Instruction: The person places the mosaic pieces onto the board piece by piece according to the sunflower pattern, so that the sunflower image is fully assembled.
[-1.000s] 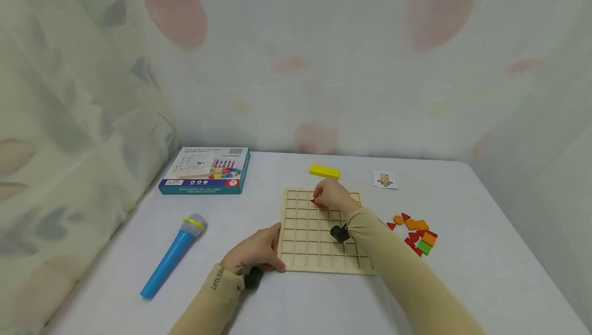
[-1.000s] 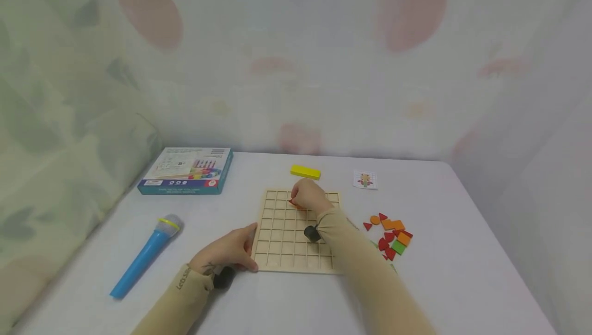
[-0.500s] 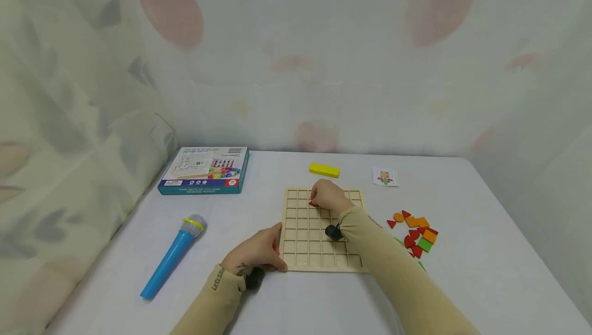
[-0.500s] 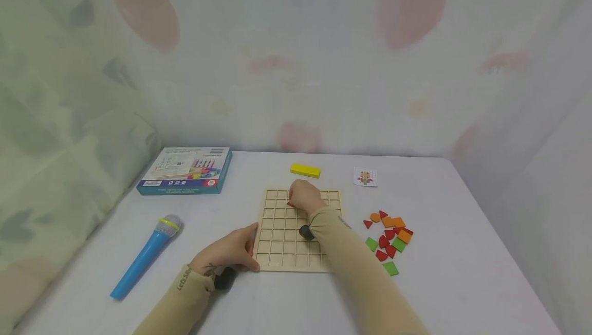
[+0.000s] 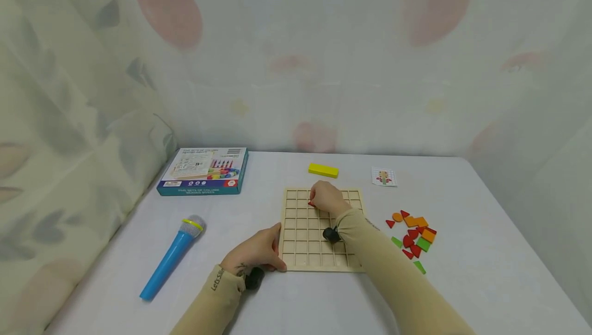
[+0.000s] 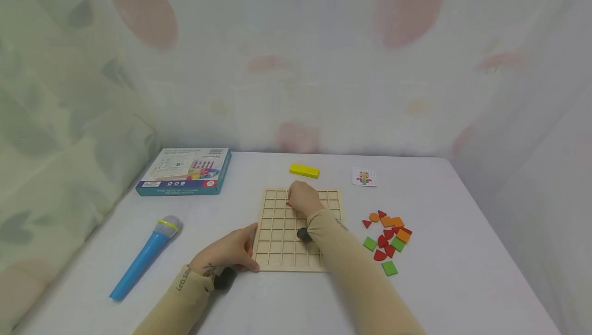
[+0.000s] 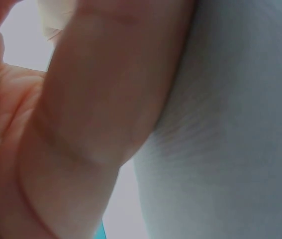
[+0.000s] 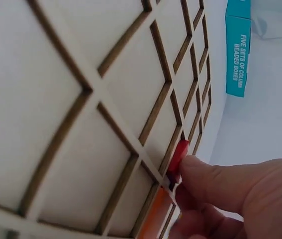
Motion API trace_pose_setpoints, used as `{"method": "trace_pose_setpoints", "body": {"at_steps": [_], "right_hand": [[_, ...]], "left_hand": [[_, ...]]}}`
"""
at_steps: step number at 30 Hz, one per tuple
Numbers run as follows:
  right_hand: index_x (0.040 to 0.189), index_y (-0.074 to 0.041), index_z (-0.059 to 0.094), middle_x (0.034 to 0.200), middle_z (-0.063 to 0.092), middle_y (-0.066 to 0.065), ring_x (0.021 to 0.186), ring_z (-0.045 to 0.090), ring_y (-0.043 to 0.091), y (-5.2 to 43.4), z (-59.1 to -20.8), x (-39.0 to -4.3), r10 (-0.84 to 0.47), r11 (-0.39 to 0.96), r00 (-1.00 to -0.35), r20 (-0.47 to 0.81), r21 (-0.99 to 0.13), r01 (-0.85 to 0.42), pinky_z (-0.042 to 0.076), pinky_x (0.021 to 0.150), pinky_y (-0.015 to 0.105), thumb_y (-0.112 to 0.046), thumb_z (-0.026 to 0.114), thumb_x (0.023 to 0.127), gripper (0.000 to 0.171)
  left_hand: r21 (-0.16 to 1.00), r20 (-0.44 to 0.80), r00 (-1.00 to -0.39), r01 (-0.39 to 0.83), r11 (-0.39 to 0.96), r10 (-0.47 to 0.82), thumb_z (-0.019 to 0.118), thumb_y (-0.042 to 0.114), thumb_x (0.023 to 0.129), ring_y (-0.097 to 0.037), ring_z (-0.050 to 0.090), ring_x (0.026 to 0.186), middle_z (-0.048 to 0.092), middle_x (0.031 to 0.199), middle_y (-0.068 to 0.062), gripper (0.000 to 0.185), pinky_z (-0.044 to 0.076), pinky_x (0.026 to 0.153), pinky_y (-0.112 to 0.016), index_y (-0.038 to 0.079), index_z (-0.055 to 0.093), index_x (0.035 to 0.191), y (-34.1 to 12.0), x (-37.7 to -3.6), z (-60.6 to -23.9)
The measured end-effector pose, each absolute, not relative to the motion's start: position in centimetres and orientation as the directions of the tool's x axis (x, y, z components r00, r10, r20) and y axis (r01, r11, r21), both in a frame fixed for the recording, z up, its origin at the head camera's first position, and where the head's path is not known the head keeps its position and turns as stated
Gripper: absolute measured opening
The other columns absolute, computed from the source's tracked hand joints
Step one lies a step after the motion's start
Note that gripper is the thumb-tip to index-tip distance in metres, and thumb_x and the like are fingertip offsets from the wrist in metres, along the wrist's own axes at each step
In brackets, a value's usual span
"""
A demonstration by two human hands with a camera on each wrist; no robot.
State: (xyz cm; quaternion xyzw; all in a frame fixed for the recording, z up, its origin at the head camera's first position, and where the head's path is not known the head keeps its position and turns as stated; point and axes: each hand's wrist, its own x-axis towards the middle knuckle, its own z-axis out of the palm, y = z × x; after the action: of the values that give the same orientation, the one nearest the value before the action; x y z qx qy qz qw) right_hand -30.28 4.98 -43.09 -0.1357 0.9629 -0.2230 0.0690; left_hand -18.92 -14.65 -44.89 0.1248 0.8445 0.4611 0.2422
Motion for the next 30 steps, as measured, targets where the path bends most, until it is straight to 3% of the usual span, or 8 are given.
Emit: {"method": "trace_pose_setpoints", "body": {"at_steps": [6, 13, 16, 20, 30], "right_hand": [[0.099, -0.009, 0.064, 0.095, 0.061, 0.003, 0.077, 0.055, 0.017, 7.4, -40.5, -29.6, -0.225, 0.860, -0.974, -0.029, -0.476, -0.185, 0.045, 0.064, 0.031, -0.015, 0.057, 0.081, 0.020], [0.104, -0.004, 0.061, 0.102, 0.059, 0.013, 0.085, 0.056, 0.025, 16.3, -38.1, -28.3, -0.125, 0.905, -0.989, -0.073, -0.418, -0.084, 0.045, 0.064, 0.037, -0.018, 0.055, 0.082, 0.027], [0.103, -0.002, 0.061, 0.102, 0.059, 0.015, 0.079, 0.056, 0.024, 20.3, -38.9, -27.8, -0.043, 0.942, -0.989, -0.143, -0.336, 0.008, 0.044, 0.059, 0.037, -0.017, 0.055, 0.081, 0.027], [0.096, 0.001, 0.062, 0.090, 0.061, 0.014, 0.068, 0.052, 0.021, 23.4, -40.8, -27.0, 0.012, 0.963, -0.973, -0.232, -0.258, 0.073, 0.041, 0.055, 0.035, -0.014, 0.055, 0.079, 0.023], [0.086, -0.002, 0.062, 0.083, 0.059, 0.009, 0.065, 0.049, 0.021, 24.2, -42.2, -25.4, 0.026, 0.953, -0.958, -0.285, -0.281, 0.109, 0.040, 0.052, 0.032, -0.007, 0.050, 0.076, 0.017]], "left_hand": [[0.837, -0.303, -0.854, -0.027, 0.546, 0.422, 0.081, 0.006, 0.051, -0.020, 0.054, 0.053, 0.056, 0.075, -0.012, 0.080, 0.045, 0.045, -0.033, 0.013, 0.039, 0.119, -14.6, -19.0, -45.1], [0.825, -0.300, -0.856, -0.010, 0.565, 0.422, 0.081, 0.006, 0.051, -0.020, 0.055, 0.054, 0.056, 0.078, -0.010, 0.083, 0.046, 0.046, -0.033, 0.012, 0.037, 0.122, -14.8, -19.1, -45.0], [0.819, -0.309, -0.857, -0.021, 0.573, 0.411, 0.081, 0.007, 0.051, -0.020, 0.055, 0.054, 0.055, 0.077, -0.010, 0.086, 0.046, 0.047, -0.033, 0.013, 0.036, 0.124, -14.9, -19.2, -45.0], [0.816, -0.319, -0.859, -0.035, 0.577, 0.400, 0.081, 0.007, 0.051, -0.020, 0.054, 0.054, 0.054, 0.077, -0.010, 0.089, 0.046, 0.047, -0.033, 0.013, 0.034, 0.127, -14.9, -19.3, -45.1], [0.814, -0.315, -0.854, -0.019, 0.580, 0.414, 0.081, 0.009, 0.053, -0.019, 0.054, 0.052, 0.054, 0.073, -0.011, 0.083, 0.045, 0.046, -0.033, 0.012, 0.036, 0.122, -14.8, -19.1, -45.3]]}}
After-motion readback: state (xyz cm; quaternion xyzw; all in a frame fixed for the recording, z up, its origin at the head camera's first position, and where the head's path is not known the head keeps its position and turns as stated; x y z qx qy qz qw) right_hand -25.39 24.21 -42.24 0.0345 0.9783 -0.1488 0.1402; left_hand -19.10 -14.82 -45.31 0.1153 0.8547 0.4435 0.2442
